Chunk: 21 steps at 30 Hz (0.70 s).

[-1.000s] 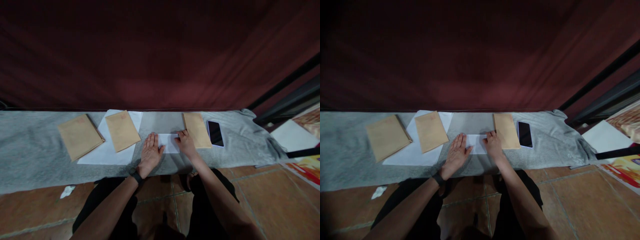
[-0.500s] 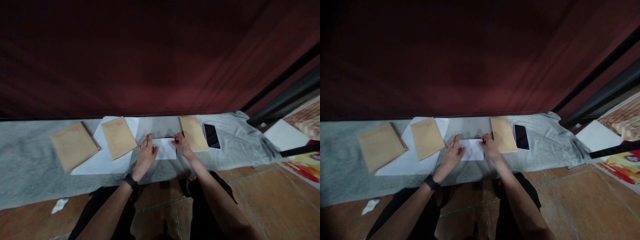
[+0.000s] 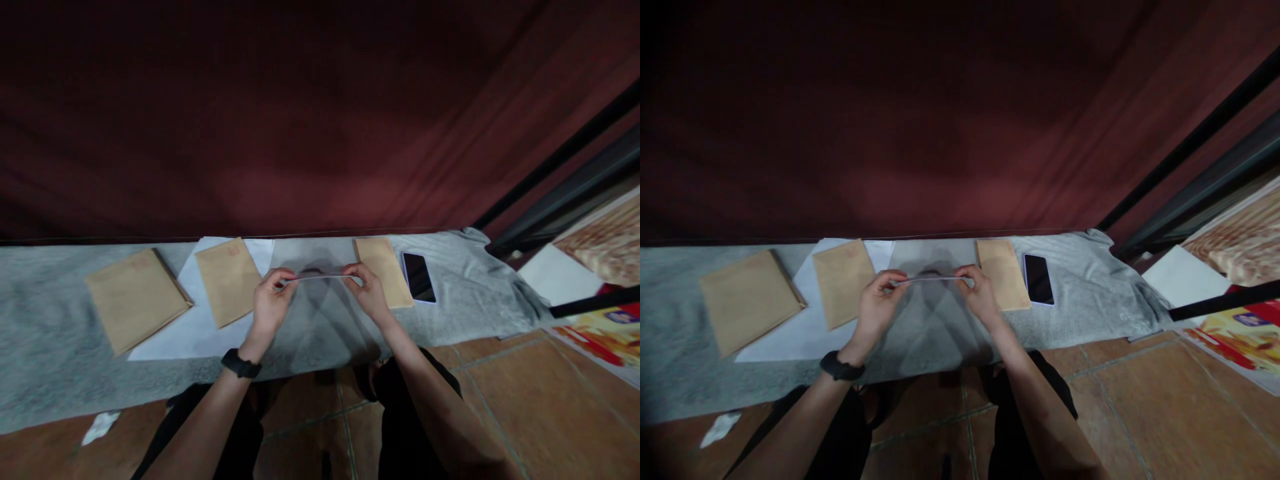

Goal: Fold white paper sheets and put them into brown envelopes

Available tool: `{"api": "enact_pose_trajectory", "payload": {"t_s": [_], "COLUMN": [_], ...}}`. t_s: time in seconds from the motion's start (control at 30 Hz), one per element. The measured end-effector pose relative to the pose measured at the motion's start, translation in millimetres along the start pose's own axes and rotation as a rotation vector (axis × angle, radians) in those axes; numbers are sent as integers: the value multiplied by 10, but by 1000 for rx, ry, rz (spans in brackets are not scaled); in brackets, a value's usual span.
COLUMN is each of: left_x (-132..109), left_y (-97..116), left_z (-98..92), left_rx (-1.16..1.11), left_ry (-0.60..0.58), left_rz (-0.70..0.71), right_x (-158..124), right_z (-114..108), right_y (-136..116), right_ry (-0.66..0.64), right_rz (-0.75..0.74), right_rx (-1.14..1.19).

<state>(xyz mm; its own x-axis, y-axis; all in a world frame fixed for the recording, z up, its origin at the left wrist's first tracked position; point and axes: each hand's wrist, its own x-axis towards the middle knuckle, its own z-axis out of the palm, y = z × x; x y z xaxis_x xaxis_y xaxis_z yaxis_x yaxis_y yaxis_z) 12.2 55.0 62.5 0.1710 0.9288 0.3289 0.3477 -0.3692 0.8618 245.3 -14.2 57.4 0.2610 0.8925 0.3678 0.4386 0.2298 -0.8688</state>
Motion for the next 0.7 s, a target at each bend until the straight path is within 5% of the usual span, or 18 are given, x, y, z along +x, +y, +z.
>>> {"api": "enact_pose_trajectory", "payload": {"t_s": [0.1,0.33,0.5,0.7], "left_x": [-33,-236,-334,-312], "left_y": [46,-156,-158,-75], "left_z": [-75,-66,-47,-82], "left_rx": [161,443,528,431], "left_ry": [-66,-422,-520,-455], "left_rz": [162,237,241,240], "right_x": [-56,-186,-245,-224], "right_z": [-60,-113,-101,-46], "right_y": [-72,15,93,123], "right_ry": [-110,-420,-475,-404], "right_rz": [-102,-154,-171,-110], "right_rx": [-230,-649,-655,-433]}}
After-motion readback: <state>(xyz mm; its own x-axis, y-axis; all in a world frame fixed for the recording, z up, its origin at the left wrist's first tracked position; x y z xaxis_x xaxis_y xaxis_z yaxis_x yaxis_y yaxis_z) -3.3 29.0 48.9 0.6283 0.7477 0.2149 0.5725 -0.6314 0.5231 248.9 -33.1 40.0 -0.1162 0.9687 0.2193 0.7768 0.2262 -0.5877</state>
